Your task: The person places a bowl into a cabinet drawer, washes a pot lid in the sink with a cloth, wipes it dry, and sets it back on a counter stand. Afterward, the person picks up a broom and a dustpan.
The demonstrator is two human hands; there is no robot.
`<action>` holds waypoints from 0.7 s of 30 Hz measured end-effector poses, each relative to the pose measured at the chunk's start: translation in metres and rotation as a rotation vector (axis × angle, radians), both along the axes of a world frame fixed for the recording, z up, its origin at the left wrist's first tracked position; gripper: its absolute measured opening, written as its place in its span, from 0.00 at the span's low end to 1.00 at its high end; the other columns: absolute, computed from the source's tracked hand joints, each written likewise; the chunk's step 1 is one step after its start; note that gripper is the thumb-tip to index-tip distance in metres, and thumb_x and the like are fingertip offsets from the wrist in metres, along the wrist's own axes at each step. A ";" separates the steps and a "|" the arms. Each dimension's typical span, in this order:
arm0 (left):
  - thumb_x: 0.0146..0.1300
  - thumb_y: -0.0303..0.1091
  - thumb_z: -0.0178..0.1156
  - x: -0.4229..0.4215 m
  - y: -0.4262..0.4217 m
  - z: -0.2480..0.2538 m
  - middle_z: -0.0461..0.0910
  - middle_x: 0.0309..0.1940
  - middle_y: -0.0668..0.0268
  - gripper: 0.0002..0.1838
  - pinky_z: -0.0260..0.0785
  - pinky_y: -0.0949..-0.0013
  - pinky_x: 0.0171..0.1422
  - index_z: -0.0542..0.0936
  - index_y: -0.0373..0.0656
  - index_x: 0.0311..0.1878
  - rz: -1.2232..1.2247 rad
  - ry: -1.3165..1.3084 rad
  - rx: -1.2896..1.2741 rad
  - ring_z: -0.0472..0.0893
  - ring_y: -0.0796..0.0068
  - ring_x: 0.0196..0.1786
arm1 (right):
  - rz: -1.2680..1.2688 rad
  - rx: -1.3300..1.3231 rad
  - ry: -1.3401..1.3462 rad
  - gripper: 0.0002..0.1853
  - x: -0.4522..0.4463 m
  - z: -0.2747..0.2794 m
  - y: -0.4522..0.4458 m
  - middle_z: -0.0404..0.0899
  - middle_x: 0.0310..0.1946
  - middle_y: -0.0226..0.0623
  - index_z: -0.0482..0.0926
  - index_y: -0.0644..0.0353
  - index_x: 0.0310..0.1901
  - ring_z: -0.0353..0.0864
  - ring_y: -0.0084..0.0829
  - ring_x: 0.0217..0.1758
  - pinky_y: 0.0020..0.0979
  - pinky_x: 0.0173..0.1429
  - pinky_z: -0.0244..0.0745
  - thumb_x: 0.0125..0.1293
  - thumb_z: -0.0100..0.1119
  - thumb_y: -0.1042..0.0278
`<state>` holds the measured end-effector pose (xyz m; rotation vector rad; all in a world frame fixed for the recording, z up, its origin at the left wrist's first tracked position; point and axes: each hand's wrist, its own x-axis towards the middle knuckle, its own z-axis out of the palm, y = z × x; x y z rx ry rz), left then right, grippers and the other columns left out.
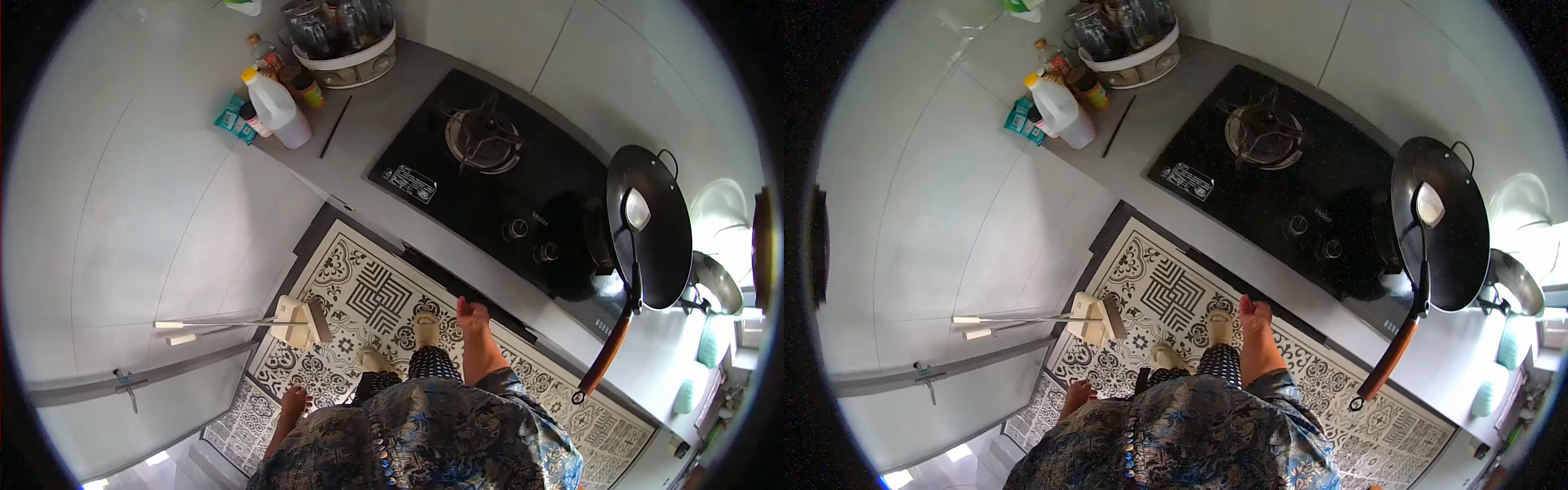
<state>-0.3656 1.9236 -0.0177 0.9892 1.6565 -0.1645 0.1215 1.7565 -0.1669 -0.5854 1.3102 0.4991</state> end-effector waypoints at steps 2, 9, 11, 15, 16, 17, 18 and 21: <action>0.61 0.35 0.46 0.009 -0.003 0.006 0.78 0.24 0.60 0.19 0.65 0.71 0.21 0.67 0.35 0.54 -0.045 0.035 0.023 0.76 0.74 0.20 | 0.062 -0.001 -0.068 0.07 0.008 0.016 0.007 0.74 0.27 0.49 0.67 0.67 0.34 0.77 0.46 0.27 0.41 0.37 0.80 0.55 0.39 0.79; 0.52 0.36 0.57 -0.039 0.003 -0.032 0.77 0.38 0.56 0.08 0.71 0.60 0.38 0.78 0.42 0.30 -1.429 0.203 0.898 0.77 0.59 0.38 | 0.250 0.415 -0.452 0.11 0.027 -0.004 0.008 0.75 0.30 0.45 0.72 0.62 0.36 0.77 0.43 0.33 0.40 0.36 0.76 0.49 0.43 0.78; 0.51 0.41 0.58 -0.059 0.019 -0.062 0.76 0.34 0.55 0.10 0.71 0.59 0.39 0.78 0.44 0.27 -1.259 0.158 0.559 0.77 0.58 0.36 | 0.151 0.121 -0.221 0.11 0.019 0.010 0.018 0.73 0.35 0.46 0.69 0.62 0.42 0.77 0.48 0.35 0.48 0.45 0.72 0.55 0.44 0.74; 0.51 0.41 0.58 -0.058 0.049 -0.074 0.76 0.32 0.55 0.10 0.70 0.58 0.37 0.78 0.44 0.25 -0.975 0.168 0.406 0.77 0.57 0.34 | 0.439 0.010 -0.469 0.14 -0.026 0.043 0.007 0.64 0.48 0.46 0.62 0.63 0.48 0.74 0.54 0.40 0.55 0.46 0.70 0.61 0.42 0.69; 0.50 0.41 0.58 -0.057 0.063 -0.077 0.76 0.31 0.55 0.11 0.70 0.58 0.37 0.78 0.44 0.25 -0.966 0.157 0.394 0.77 0.57 0.34 | 0.514 0.001 -0.457 0.14 -0.040 0.050 0.001 0.67 0.44 0.47 0.63 0.65 0.45 0.73 0.54 0.39 0.52 0.43 0.72 0.61 0.44 0.66; 0.50 0.41 0.58 -0.057 0.077 -0.079 0.76 0.30 0.55 0.11 0.70 0.58 0.36 0.78 0.44 0.25 -0.973 0.149 0.383 0.76 0.57 0.33 | 0.603 0.088 -0.456 0.14 -0.053 0.033 -0.017 0.68 0.41 0.47 0.64 0.66 0.44 0.74 0.53 0.38 0.51 0.42 0.73 0.61 0.44 0.64; 0.50 0.41 0.58 -0.055 0.092 -0.081 0.75 0.30 0.55 0.11 0.70 0.58 0.36 0.78 0.43 0.25 -0.986 0.140 0.368 0.76 0.57 0.33 | 0.697 0.169 -0.456 0.15 -0.069 0.018 -0.038 0.70 0.38 0.46 0.64 0.66 0.43 0.75 0.52 0.37 0.49 0.41 0.74 0.61 0.44 0.62; 0.49 0.41 0.58 -0.050 0.129 -0.092 0.75 0.28 0.55 0.11 0.69 0.58 0.35 0.77 0.43 0.24 -1.067 0.119 0.361 0.76 0.57 0.31 | 0.740 -0.037 -0.422 0.13 -0.153 0.034 -0.097 0.74 0.30 0.43 0.69 0.63 0.37 0.76 0.45 0.32 0.48 0.41 0.74 0.61 0.44 0.61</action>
